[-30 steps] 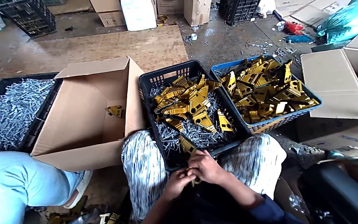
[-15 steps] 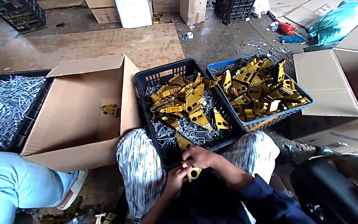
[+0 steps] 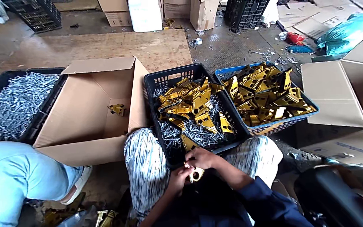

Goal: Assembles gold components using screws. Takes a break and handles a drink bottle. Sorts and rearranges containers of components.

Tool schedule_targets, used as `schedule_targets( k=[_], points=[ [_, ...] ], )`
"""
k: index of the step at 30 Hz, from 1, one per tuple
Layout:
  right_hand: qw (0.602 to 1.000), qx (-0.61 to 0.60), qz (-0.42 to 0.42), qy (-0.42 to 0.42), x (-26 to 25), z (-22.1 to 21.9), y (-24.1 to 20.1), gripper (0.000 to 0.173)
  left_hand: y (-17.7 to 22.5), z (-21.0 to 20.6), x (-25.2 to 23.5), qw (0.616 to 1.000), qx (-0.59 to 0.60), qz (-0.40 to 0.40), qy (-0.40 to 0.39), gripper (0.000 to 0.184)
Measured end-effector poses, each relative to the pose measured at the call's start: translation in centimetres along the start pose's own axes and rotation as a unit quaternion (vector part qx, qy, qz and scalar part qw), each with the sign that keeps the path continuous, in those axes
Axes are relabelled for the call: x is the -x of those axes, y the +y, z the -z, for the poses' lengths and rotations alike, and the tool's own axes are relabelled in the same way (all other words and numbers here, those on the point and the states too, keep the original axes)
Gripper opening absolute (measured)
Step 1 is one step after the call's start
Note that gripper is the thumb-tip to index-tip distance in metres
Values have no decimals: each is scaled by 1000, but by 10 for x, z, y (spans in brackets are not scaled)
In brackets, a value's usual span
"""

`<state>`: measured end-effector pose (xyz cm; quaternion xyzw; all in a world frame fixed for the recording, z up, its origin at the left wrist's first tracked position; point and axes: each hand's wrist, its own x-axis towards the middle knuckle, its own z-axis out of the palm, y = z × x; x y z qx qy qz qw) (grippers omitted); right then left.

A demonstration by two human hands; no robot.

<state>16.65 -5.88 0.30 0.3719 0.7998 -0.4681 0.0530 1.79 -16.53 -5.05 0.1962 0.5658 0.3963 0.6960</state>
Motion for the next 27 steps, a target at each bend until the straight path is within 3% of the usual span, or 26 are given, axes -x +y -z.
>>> schedule_targets(
  k=[4, 5, 7, 9, 12, 14, 16, 20, 27],
  points=[
    [999, -10, 6, 32, 8, -11, 3, 29, 9, 2, 8, 998, -51, 24, -20, 27],
    [998, -23, 21, 49, 13, -15, 5, 30, 11, 2, 13, 996, -80, 7, -30, 28],
    [983, -82, 100, 131, 21, -15, 11, 27, 18, 4, 19, 983, -142, -108, -40, 35],
    [925, -198, 223, 235, 28, -13, 15, 22, 34, 5, 28, 941, -182, -281, -56, 54],
    [822, -341, 353, 287, 39, -9, 4, 22, 74, 2, 49, 833, -285, -468, -79, 81],
    [777, -386, 406, 288, 42, -5, -8, 22, 96, -5, 58, 774, -334, -533, -72, 94],
    [745, -411, 442, 283, 45, -7, -18, 22, 103, -12, 63, 750, -330, -567, -83, 101],
    [703, -460, 465, 279, 46, -15, -27, 23, 89, -18, 58, 751, -251, -601, -107, 101],
    [634, -613, 430, 192, 50, -27, -35, 24, 85, -11, 48, 786, -221, -552, -169, 97]
  ],
)
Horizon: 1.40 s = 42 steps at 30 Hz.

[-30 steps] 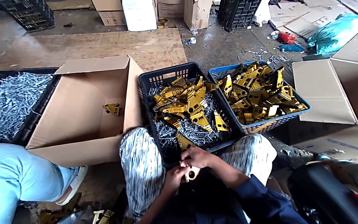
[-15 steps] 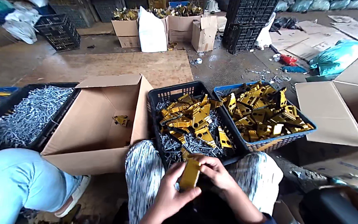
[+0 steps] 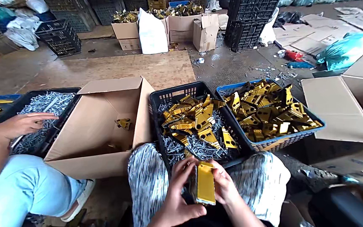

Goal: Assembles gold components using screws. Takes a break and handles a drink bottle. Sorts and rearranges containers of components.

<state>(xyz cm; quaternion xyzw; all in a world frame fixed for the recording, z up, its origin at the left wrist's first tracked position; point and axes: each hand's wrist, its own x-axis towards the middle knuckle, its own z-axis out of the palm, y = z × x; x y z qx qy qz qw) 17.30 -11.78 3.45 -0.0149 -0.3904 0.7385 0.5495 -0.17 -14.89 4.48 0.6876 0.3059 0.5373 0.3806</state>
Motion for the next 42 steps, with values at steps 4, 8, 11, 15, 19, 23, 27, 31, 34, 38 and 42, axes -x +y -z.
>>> schedule_targets(
  k=[4, 8, 11, 15, 19, 23, 27, 31, 34, 38, 42],
  points=[
    [999, -26, -22, -3, 2, -1, 5, 24, -5, 2, -1, 997, 67, 13, -27, 98],
    [998, 40, -22, 43, 0, -3, 6, 37, -8, -5, 1, 992, 125, 16, 14, 99],
    [993, 115, -23, 0, 2, -8, 3, 83, -8, -7, 3, 987, 148, 27, 58, 96],
    [978, 207, 9, -24, 2, -18, -2, 110, -9, -6, 0, 988, 150, 25, 29, 95],
    [969, 246, 23, -18, 3, -21, -7, 107, -7, -7, 0, 987, 159, 18, 5, 98],
    [966, 255, 34, -18, 5, -27, -6, 110, 0, -11, 0, 990, 141, 16, 15, 104],
    [961, 268, 62, -18, 7, -30, -3, 105, 2, -14, -1, 987, 157, -5, 14, 99],
    [961, 264, 81, -23, 7, -33, -3, 101, 7, -15, -6, 985, 173, -20, -1, 106],
    [962, 256, 88, -18, 7, -34, -3, 99, 12, -18, -10, 986, 167, -23, 5, 116],
    [963, 253, 91, -27, 7, -36, -4, 99, 14, -17, -12, 991, 127, -40, 4, 115],
    [966, 242, 85, -30, 6, -38, -8, 96, 14, -20, -13, 990, 129, -47, 21, 113]
  ],
)
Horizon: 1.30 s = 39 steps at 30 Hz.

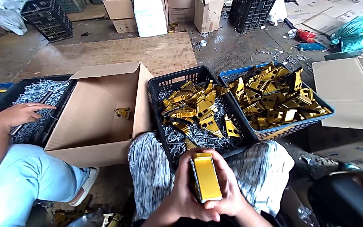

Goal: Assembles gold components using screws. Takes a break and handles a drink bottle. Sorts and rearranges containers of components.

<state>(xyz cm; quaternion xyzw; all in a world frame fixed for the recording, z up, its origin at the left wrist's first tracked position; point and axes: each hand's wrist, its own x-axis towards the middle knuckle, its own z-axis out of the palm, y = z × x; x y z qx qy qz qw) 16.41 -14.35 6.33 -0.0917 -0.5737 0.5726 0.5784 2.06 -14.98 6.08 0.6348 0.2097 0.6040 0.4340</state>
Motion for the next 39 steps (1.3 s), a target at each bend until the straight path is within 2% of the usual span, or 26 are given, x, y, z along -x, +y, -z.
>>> schedule_targets(
  k=[8, 10, 13, 15, 19, 24, 27, 34, 39],
  points=[
    [998, -55, -14, 6, 1, 1, 2, 95, 0, -11, 8, 995, -44, 21, 82, 106],
    [998, -54, -16, -3, 0, 4, 2, 95, 1, -10, 6, 996, -46, 22, 70, 108],
    [999, -38, -7, -11, 0, 9, 0, 94, 4, 0, -2, 999, -29, 33, 9, 109],
    [999, -23, -6, -23, 0, 13, -3, 94, 6, 10, -8, 998, 27, 37, -35, 91],
    [999, -16, -15, -39, 4, 13, -7, 94, 4, 26, -14, 991, 97, 57, -67, 43],
    [998, -13, -23, -63, 8, 12, -5, 94, 0, 38, -16, 967, 205, 106, -110, 24],
    [996, -21, -42, -73, 12, 11, -5, 94, 0, 44, -16, 947, 251, 142, -138, 18],
    [995, -29, -67, -73, 19, 10, -9, 92, 1, 39, -8, 924, 313, 182, -123, 14],
    [994, -6, -58, -90, 19, 10, -10, 94, 2, 39, 1, 924, 321, 173, -111, 17]
  ],
)
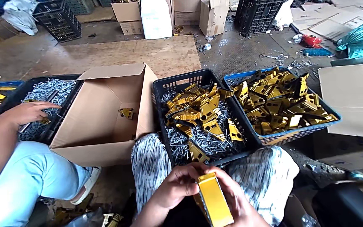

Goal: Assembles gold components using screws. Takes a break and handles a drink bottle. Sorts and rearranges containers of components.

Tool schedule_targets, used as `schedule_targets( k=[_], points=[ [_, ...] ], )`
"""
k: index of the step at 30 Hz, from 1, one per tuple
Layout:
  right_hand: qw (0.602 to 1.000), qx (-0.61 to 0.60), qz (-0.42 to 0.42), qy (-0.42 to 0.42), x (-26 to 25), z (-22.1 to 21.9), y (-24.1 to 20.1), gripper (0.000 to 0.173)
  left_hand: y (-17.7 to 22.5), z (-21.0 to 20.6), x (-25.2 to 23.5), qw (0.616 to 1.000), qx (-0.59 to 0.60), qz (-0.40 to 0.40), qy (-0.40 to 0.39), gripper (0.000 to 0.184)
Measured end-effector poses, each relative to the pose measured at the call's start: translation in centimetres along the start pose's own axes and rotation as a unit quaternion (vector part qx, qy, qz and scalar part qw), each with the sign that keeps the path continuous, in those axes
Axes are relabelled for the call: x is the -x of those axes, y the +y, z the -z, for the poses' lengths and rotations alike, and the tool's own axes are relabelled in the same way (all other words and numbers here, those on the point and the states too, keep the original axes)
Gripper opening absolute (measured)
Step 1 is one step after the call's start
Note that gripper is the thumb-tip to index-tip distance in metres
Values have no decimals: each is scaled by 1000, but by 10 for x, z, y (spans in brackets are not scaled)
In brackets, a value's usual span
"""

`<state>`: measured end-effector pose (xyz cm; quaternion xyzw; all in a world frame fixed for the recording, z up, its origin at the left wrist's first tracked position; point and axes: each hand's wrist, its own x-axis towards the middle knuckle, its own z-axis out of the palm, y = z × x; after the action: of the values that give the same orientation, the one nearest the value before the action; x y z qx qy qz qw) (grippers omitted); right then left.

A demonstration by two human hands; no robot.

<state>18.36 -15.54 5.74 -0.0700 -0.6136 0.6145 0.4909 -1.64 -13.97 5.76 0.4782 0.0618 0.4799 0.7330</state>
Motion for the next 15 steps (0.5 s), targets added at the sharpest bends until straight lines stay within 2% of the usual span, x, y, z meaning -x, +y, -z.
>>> schedule_targets(
  k=[2, 4, 6, 8, 10, 13, 15],
  points=[
    [999, 53, 4, 5, -2, 6, -2, 93, 2, -1, 2, 997, -71, -7, 42, 24],
    [986, 166, 5, 23, 0, 14, -3, 90, -1, -1, 8, 980, -151, 5, 129, 39],
    [941, 336, -3, 29, 6, 25, 2, 87, -9, 0, 18, 950, -218, 59, 218, 45],
    [873, 486, -36, 8, 17, 33, 16, 85, -21, 0, 29, 922, -262, 153, 242, 41],
    [819, 568, -70, -32, 28, 35, 37, 86, -45, 0, 40, 912, -257, 214, 239, 40],
    [765, 634, -81, -76, 33, 29, 61, 86, -88, 4, 48, 872, -316, 192, 320, 21],
    [738, 662, -91, -92, 32, 26, 70, 89, -99, 11, 50, 861, -324, 189, 344, 15]
  ],
)
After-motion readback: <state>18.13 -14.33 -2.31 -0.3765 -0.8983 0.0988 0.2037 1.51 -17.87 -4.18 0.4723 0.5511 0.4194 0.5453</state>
